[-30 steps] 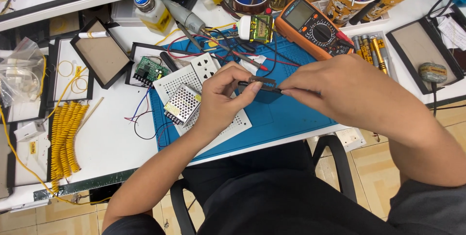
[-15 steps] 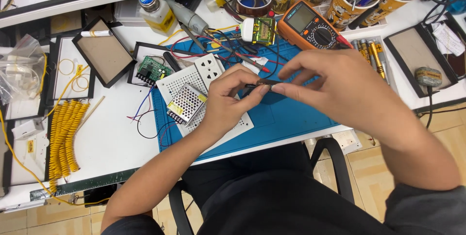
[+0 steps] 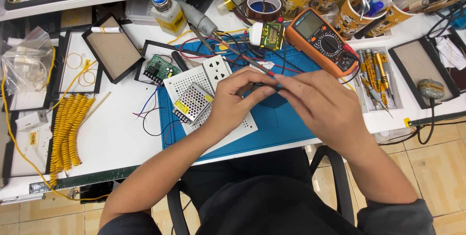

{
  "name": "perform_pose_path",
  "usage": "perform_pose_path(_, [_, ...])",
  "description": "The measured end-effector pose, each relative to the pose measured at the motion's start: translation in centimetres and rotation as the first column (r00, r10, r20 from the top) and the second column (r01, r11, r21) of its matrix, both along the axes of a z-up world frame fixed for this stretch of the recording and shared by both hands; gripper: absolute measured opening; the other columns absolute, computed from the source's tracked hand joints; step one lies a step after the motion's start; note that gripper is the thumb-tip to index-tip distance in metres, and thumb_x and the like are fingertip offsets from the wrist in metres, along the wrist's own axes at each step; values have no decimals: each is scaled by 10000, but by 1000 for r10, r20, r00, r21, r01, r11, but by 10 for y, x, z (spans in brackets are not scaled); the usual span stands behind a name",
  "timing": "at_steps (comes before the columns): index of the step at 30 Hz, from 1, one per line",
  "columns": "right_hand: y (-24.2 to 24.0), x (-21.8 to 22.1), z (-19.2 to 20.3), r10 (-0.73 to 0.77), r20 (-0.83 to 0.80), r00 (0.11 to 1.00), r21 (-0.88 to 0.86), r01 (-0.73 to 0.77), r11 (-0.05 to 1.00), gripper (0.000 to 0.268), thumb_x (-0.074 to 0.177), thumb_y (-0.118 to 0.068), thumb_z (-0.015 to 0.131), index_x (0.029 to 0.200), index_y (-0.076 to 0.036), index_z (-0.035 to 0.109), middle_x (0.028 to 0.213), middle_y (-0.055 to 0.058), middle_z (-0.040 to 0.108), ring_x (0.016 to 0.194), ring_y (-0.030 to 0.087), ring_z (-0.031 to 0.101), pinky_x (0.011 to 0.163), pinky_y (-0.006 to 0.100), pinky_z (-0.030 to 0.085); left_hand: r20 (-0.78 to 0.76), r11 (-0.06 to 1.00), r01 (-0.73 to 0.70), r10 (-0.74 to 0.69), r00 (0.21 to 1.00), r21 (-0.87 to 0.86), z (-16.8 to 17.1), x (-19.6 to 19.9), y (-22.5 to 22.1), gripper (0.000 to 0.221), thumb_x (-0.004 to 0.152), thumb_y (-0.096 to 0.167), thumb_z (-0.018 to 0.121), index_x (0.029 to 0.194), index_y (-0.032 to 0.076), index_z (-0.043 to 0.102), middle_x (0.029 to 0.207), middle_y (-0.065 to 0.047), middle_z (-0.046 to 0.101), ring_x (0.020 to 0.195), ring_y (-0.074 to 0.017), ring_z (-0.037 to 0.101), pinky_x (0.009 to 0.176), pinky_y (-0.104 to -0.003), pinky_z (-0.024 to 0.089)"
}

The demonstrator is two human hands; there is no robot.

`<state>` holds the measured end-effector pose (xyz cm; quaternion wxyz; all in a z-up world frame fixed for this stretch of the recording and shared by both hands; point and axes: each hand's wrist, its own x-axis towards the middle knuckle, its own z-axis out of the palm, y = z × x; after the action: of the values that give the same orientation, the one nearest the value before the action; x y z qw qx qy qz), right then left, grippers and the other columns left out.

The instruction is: Disassembling a smartphone using a screwdriver and prying tools on a repair bench

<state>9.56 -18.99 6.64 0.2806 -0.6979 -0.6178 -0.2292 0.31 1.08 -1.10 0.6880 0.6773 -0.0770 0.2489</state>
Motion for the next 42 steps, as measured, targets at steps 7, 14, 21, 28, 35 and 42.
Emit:
perform_pose_path(7, [-3,3,-12,-51,178,983,-23,56,998,219,1149,85,731,1302,-60,790,1124,113,747,946,311,701,764,392,560,31,992,13,-17,999,125,5,-4,1,749,1188,693,345,1350,64,720,1320,-129,754,1271,-260,711,1156,-400,535])
perform_pose_path(14, [4,-3,-34,-180,105,978,84,172,982,173,1060,28,856,1200,-74,864,1103,105,720,950,276,698,716,366,594,28,999,20,-21,999,31,0,0,1,651,1193,571,375,1366,57,736,1276,-158,744,1253,-264,697,1133,-404,534])
perform_pose_path(21, [12,-3,-31,-175,67,982,165,162,973,175,960,98,907,1070,-35,884,1025,108,695,893,265,736,740,341,684,52,1000,3,-4,999,11,-11,3,-3,468,1039,255,842,1473,141,711,1313,-121,746,1335,-332,723,1162,-446,577])
perform_pose_path(28, [9,0,-16,-70,-231,970,161,109,981,133,1010,111,847,1052,-14,864,1095,107,608,881,288,759,731,381,688,45,999,-48,48,998,-8,-14,2,-9,497,1027,180,886,1458,170,638,1271,-107,795,1296,-292,753,1131,-450,600])
perform_pose_path(35, [6,5,-10,-18,-570,821,51,57,997,135,958,42,880,1056,-51,876,1083,130,657,851,239,760,753,377,672,-17,995,-51,50,999,-89,-22,4,-9,188,1027,176,868,1184,134,772,1116,-65,838,1182,-200,796,1047,-353,632])
perform_pose_path(42, [1,32,-47,81,-881,467,94,5,996,107,938,0,862,1030,-8,807,1048,128,723,909,158,707,802,357,642,-66,985,-12,1,998,-174,-26,10,-9,184,1052,190,852,1200,128,763,1119,-58,830,1158,-127,774,1055,-332,617])
